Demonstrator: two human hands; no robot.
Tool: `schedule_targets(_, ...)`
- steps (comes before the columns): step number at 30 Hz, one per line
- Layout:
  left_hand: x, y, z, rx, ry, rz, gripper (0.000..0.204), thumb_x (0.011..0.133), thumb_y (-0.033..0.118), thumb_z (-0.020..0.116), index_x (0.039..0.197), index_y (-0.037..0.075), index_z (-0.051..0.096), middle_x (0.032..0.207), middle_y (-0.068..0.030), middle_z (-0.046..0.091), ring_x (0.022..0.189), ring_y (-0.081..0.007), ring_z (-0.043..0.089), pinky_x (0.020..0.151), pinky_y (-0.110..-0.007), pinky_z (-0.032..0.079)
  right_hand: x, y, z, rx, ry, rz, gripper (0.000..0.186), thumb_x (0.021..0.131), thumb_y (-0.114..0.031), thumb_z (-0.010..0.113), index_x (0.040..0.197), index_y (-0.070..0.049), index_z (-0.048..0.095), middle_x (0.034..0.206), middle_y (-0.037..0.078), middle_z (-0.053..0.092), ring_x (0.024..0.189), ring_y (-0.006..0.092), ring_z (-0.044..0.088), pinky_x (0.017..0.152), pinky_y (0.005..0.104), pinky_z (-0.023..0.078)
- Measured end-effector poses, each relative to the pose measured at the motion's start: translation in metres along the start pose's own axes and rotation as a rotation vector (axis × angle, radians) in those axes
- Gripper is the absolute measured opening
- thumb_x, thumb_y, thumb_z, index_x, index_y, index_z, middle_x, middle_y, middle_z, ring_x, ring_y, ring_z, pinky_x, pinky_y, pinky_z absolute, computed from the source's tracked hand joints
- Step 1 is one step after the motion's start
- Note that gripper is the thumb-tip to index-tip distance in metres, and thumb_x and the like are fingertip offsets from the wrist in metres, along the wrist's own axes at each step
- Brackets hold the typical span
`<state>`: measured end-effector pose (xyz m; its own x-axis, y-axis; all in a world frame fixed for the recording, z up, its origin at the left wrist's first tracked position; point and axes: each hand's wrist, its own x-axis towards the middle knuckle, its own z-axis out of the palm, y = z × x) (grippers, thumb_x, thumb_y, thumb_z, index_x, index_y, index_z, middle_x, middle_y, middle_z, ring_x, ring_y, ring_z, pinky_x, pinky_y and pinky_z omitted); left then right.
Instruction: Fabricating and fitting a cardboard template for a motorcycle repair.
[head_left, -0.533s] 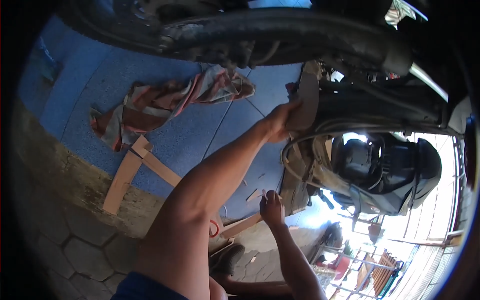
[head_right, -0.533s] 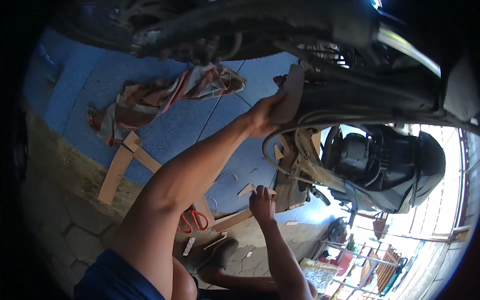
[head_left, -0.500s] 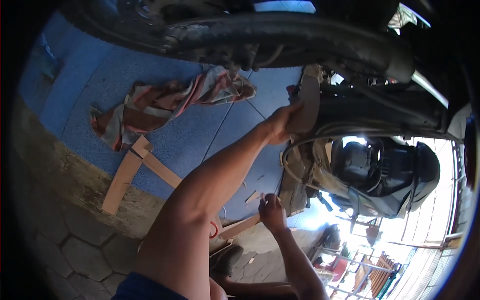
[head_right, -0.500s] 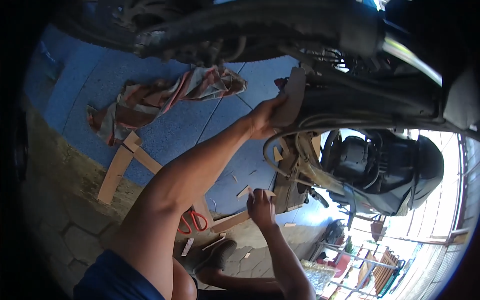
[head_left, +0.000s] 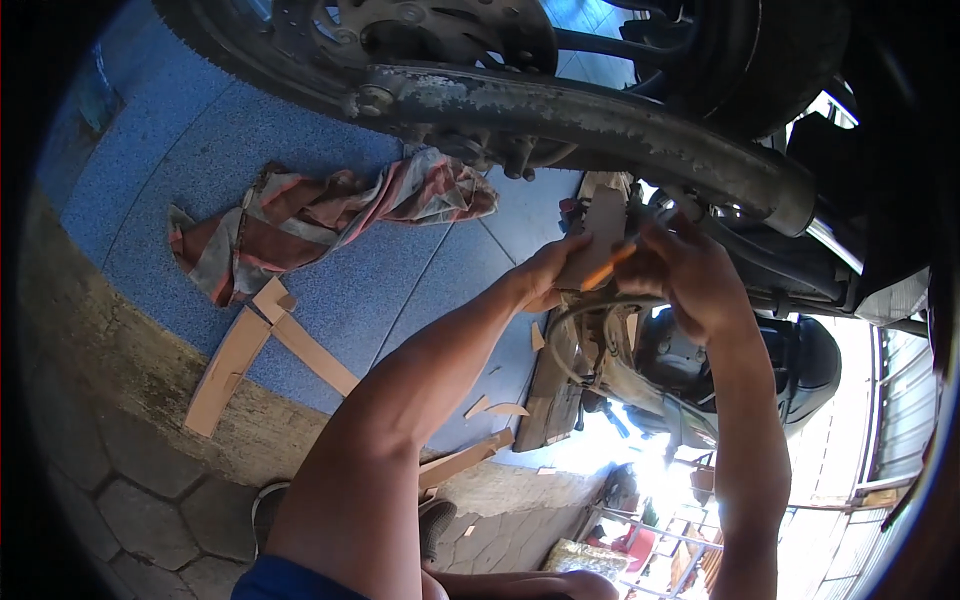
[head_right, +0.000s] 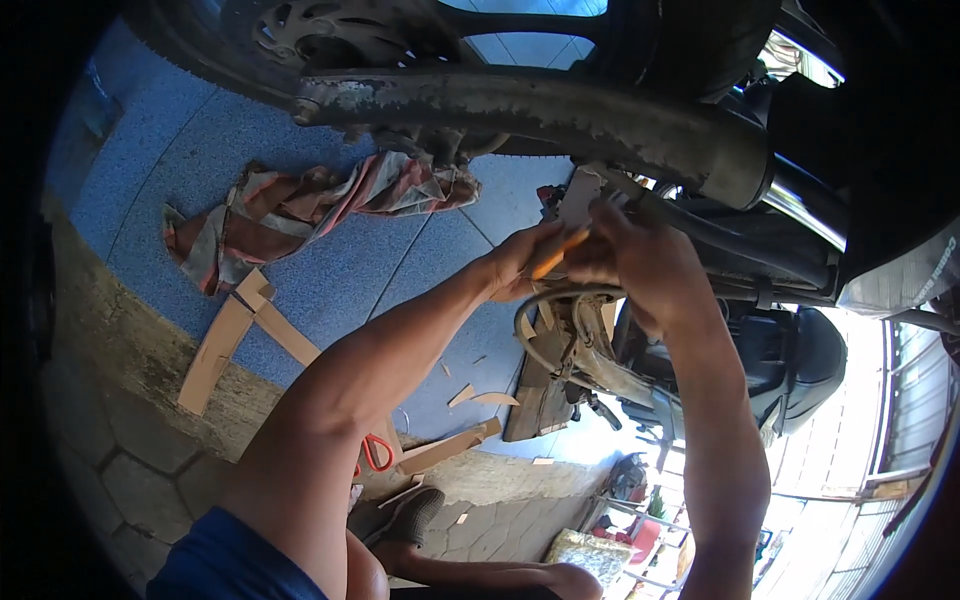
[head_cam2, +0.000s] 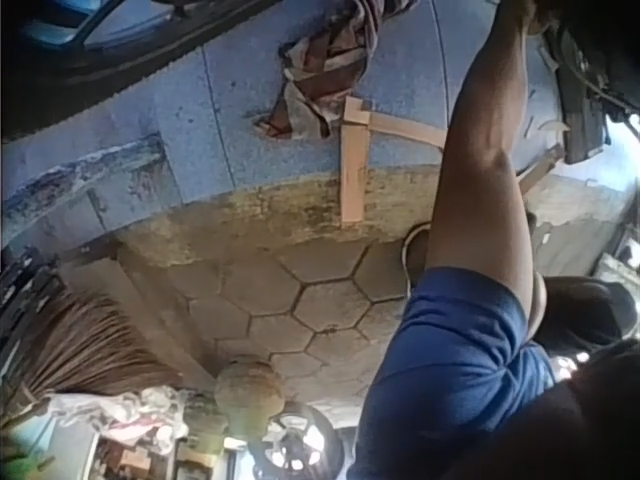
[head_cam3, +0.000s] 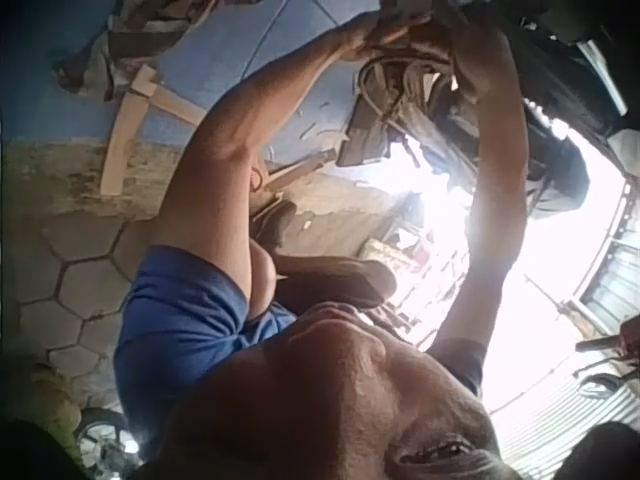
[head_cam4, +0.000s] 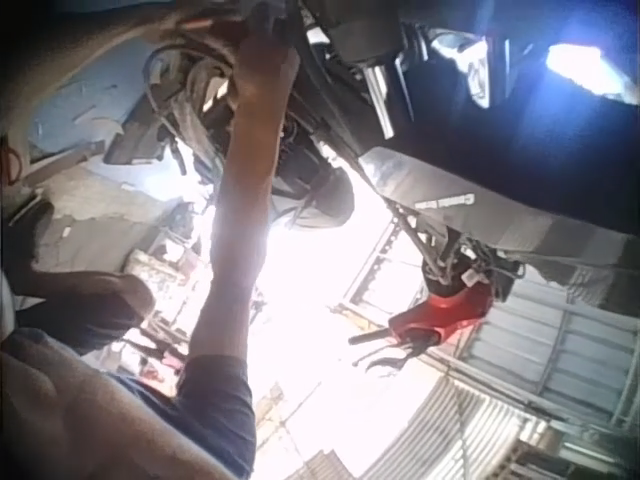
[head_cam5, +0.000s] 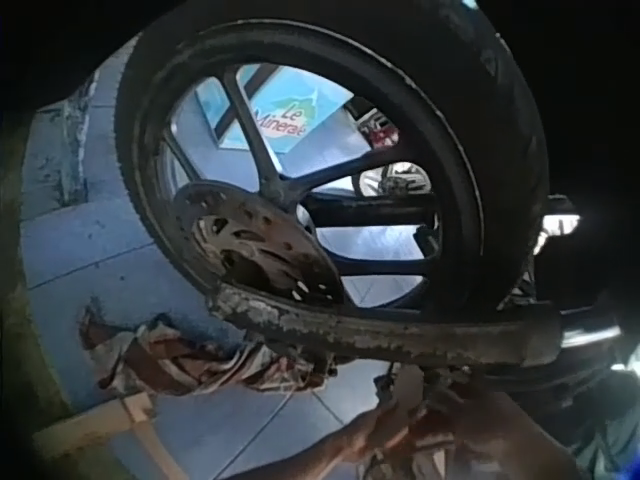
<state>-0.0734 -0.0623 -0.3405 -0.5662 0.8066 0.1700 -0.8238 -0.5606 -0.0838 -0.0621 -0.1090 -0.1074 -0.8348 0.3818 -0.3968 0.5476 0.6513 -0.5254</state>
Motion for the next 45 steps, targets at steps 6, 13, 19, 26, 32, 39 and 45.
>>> schedule_targets(6,0.005,-0.003,0.019,0.004,0.058,-0.031,0.048,0.102,0.043,0.041,0.124,0.002,0.052,0.102,-0.011,0.066,0.093,-0.0174,0.067,0.083,-0.032,0.056,0.1,0.03,-0.042,-0.28,0.064,-0.174,0.023,0.099,-0.019,0.056,0.115,-0.003,0.061,0.106,0.011,0.066,0.102,0.0182,0.064,0.089,0.0347,0.049)
schedule_targets(13,-0.004,0.003,-0.001,0.009,0.042,-0.01,0.049,0.102,0.043,0.04,0.127,0.002,0.049,0.105,-0.0125,0.066,0.091,-0.0179,0.067,0.081,-0.032,0.056,0.189,0.07,-0.029,-0.731,0.047,-0.15,0.033,0.097,-0.034,0.055,0.117,-0.007,0.055,0.095,0.003,0.057,0.084,0.0118,0.054,0.079,0.0284,0.046)
schedule_targets(19,0.005,-0.005,0.012,-0.025,0.046,0.007,0.047,0.102,0.038,0.042,0.127,-0.001,0.047,0.11,-0.0151,0.065,0.096,-0.0197,0.067,0.089,-0.032,0.056,0.227,0.093,-0.054,-0.878,0.22,-0.355,0.047,0.09,-0.044,0.058,0.128,-0.015,0.061,0.129,0.013,0.061,0.122,0.0328,0.054,0.102,0.0433,0.042)
schedule_targets(26,0.003,-0.003,0.011,-0.044,0.017,0.003,0.047,0.102,0.038,0.043,0.127,-0.001,0.048,0.109,-0.0152,0.065,0.095,-0.0201,0.068,0.088,-0.032,0.057,0.201,0.074,-0.035,-0.983,0.157,-0.14,0.052,0.087,-0.046,0.061,0.129,-0.017,0.059,0.137,0.015,0.053,0.13,0.0326,0.046,0.108,0.0444,0.035)
schedule_targets(32,0.0,-0.002,0.005,-0.023,0.038,0.003,0.049,0.102,0.04,0.042,0.128,-0.001,0.047,0.11,-0.0146,0.065,0.095,-0.02,0.067,0.088,-0.033,0.056,0.156,0.04,-0.002,-1.05,0.191,-0.13,0.037,0.084,-0.028,0.068,0.114,-0.008,0.063,0.088,0.009,0.067,0.077,0.0196,0.064,0.072,0.0348,0.052)
schedule_targets(39,0.002,-0.002,0.012,-0.014,0.034,-0.016,0.048,0.102,0.041,0.041,0.126,0.0,0.048,0.107,-0.014,0.065,0.093,-0.0196,0.067,0.086,-0.033,0.056,0.211,0.082,-0.049,-1.357,0.123,-0.266,0.055,0.088,-0.048,0.053,0.135,-0.019,0.055,0.144,0.015,0.047,0.136,0.0326,0.039,0.112,0.0451,0.031)
schedule_targets(45,0.009,-0.006,0.027,-0.01,0.002,-0.018,0.048,0.102,0.041,0.041,0.126,0.0,0.049,0.106,-0.0141,0.066,0.089,-0.0197,0.068,0.085,-0.032,0.057,0.264,0.113,-0.11,-1.323,0.237,-0.286,0.058,0.091,-0.054,0.047,0.14,-0.022,0.05,0.146,0.012,0.045,0.138,0.0314,0.038,0.113,0.0459,0.03)
